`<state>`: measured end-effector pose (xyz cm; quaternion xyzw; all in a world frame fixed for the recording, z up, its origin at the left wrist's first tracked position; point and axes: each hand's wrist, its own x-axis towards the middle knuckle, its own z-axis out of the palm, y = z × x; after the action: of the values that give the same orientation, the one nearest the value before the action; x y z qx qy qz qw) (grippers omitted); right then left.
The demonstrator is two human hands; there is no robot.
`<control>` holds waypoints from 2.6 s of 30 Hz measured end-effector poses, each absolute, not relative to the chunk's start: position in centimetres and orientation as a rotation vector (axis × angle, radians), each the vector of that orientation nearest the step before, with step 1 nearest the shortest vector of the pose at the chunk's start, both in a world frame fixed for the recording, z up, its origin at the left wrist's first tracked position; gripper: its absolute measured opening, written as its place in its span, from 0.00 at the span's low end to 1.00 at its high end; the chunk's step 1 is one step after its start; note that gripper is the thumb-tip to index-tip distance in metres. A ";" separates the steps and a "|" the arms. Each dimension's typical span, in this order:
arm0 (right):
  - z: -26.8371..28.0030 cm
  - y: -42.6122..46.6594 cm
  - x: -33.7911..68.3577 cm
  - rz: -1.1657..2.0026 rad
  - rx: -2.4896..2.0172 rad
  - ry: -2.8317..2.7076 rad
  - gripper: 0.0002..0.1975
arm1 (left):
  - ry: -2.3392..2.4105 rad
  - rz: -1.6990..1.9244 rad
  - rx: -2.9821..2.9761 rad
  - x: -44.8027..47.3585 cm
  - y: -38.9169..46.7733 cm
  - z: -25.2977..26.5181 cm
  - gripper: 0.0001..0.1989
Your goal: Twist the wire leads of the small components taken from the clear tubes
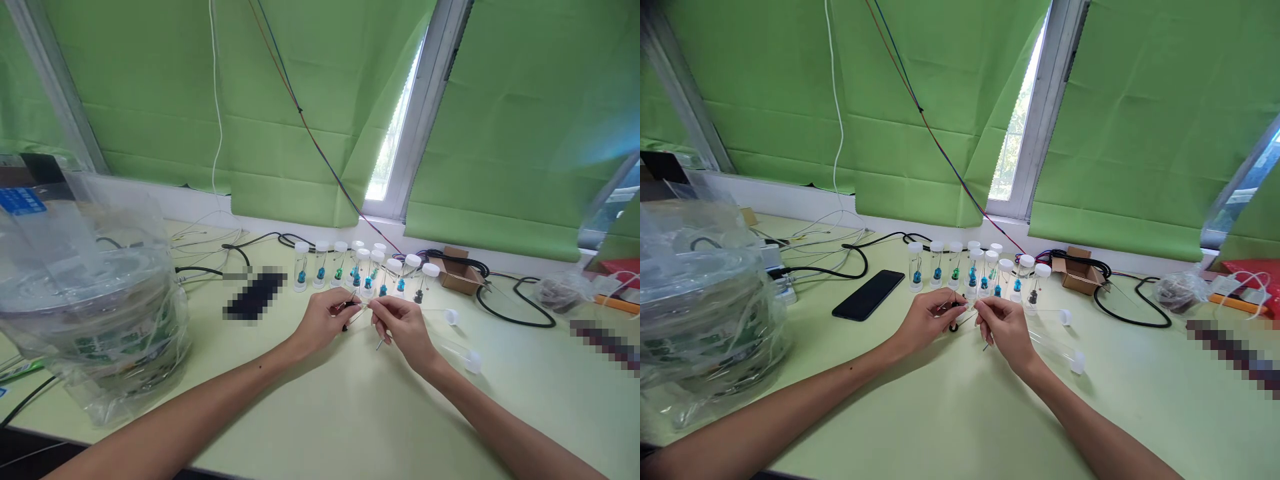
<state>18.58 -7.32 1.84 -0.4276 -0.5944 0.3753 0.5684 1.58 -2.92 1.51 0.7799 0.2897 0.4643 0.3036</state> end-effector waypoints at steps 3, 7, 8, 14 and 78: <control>2.1 -7.3 18.5 0.957 -1.010 -1.351 0.16 | 0.758 1.259 2.129 1.6 -2.8 1.4 0.10; 2.0 -7.2 18.5 1.080 -1.008 -1.269 0.17 | 0.743 1.300 2.228 1.6 -2.6 1.2 0.10; 2.0 -7.2 18.6 1.116 -1.008 -1.240 0.17 | 0.738 1.303 2.247 1.6 -2.6 1.1 0.10; 2.1 -7.2 18.6 1.267 -1.036 -1.089 0.15 | 0.667 1.278 2.310 1.4 -2.7 1.1 0.09; 0.3 -7.3 18.8 0.446 -1.146 -1.517 0.16 | 0.731 0.993 1.660 2.1 -3.5 1.0 0.17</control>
<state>18.77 -7.27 0.34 -0.4861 -0.6437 0.1891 0.5599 2.06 -3.51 0.98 0.6899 0.3039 0.4124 0.5114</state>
